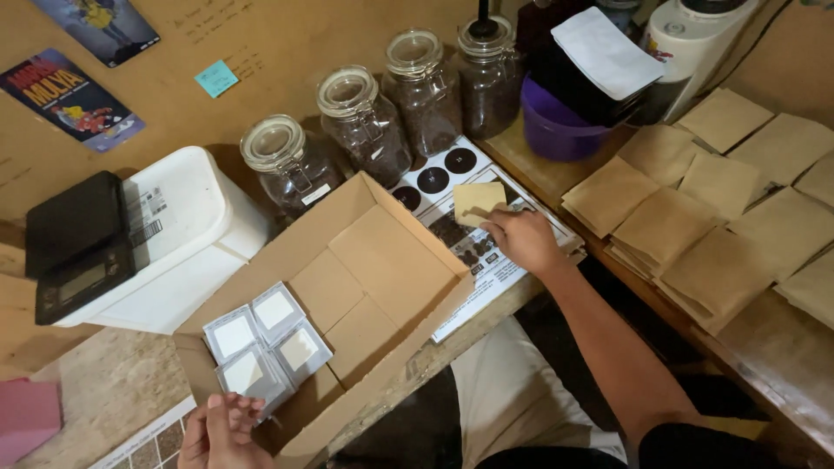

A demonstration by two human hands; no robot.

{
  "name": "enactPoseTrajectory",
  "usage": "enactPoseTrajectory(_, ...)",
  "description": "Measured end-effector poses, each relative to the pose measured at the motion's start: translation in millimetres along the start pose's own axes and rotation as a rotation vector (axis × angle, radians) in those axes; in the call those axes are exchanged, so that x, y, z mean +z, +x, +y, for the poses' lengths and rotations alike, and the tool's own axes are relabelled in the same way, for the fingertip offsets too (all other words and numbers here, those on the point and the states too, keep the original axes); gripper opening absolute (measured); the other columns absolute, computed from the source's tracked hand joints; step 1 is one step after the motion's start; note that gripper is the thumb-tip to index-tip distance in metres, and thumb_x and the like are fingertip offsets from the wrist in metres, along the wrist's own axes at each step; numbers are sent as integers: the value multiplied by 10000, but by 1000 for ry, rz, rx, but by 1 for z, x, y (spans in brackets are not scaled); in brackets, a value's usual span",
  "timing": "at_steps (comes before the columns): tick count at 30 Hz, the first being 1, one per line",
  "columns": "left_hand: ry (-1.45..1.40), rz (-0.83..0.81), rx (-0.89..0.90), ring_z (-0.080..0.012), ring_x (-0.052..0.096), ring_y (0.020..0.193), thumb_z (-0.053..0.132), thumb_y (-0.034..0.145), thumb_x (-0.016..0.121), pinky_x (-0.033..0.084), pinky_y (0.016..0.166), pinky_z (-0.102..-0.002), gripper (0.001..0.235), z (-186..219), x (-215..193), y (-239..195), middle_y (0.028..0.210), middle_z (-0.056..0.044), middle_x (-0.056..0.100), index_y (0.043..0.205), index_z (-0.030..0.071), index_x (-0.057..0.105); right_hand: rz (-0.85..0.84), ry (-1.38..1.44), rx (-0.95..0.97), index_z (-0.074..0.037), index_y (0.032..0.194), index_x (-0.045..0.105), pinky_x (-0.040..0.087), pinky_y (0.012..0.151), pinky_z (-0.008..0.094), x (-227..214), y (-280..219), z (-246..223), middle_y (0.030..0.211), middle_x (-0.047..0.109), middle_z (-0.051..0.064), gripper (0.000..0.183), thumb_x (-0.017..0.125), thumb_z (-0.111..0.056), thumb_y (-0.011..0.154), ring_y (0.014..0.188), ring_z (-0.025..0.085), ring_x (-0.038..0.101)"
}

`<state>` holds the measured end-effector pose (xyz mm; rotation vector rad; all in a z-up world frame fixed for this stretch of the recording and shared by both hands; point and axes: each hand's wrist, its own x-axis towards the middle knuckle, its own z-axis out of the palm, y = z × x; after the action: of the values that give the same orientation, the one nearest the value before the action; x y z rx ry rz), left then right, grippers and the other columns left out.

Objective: The person places small sachets of coffee into small envelopes, folds the envelopes, and organizes them in a box.

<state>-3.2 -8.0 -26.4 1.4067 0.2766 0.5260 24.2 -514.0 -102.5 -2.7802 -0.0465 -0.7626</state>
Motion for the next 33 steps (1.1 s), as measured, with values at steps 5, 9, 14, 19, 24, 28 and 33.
enactPoseTrajectory(5, -47, -29, 9, -200, 652, 718, 162, 1111, 651, 608, 640, -335, 196, -3, -3, 1, 785, -87, 623, 938, 68, 655, -88, 14, 104, -174, 1109, 811, 473, 460, 378, 0, 0, 1, 635, 720, 52, 305, 638, -406, 1012, 428, 225, 595)
enactPoseTrajectory(9, -44, -18, -9, -203, 646, 691, 157, 1092, 656, 603, 633, -321, 189, 11, 6, -4, 818, -93, 647, 931, 58, 663, -117, 149, 145, -113, 1100, 784, 410, 465, 403, -8, 0, 1, 626, 704, 82, 273, 607, -313, 1040, 433, 224, 565)
enactPoseTrajectory(14, -32, -21, -5, -216, 638, 661, 148, 1104, 637, 576, 618, -323, 217, 16, 9, -8, 801, -117, 642, 921, 33, 650, 111, 261, 160, -55, 1169, 706, 463, 532, 403, -29, 1, -11, 713, 702, 88, 250, 542, -215, 1070, 549, 240, 610)
enactPoseTrajectory(19, -74, -35, -18, -212, 646, 642, 118, 1088, 635, 607, 622, -322, 198, 25, 12, -11, 753, -108, 640, 926, 8, 668, 252, 760, 473, -52, 1250, 688, 574, 838, 317, -96, 28, -85, 1123, 768, 78, 369, 573, -335, 1043, 1000, 182, 724)
enactPoseTrajectory(24, -31, -200, -13, -258, 702, 684, 179, 1027, 647, 583, 634, -332, 219, 23, 7, -7, 778, -140, 688, 943, -17, 692, 270, 1517, 539, 9, 1185, 669, 608, 879, 344, -90, 46, -133, 1096, 750, 137, 288, 687, -165, 956, 968, 211, 723)
enactPoseTrajectory(28, 73, -275, 6, -221, 713, 702, 265, 964, 665, 592, 654, -322, 285, 51, 12, -15, 792, -131, 734, 978, -15, 718, 50, 1774, 563, -46, 1161, 679, 634, 737, 346, -52, 47, -182, 1085, 763, 112, 224, 704, -115, 949, 904, 189, 734)
enactPoseTrajectory(33, -60, -643, 222, -210, 743, 741, 293, 1025, 572, 604, 620, -286, 334, 57, 6, -14, 882, -129, 759, 1108, 0, 707, -283, 1601, 411, -18, 1116, 719, 585, 668, 256, -49, 51, -264, 969, 781, 83, 208, 662, -171, 987, 793, 141, 713)
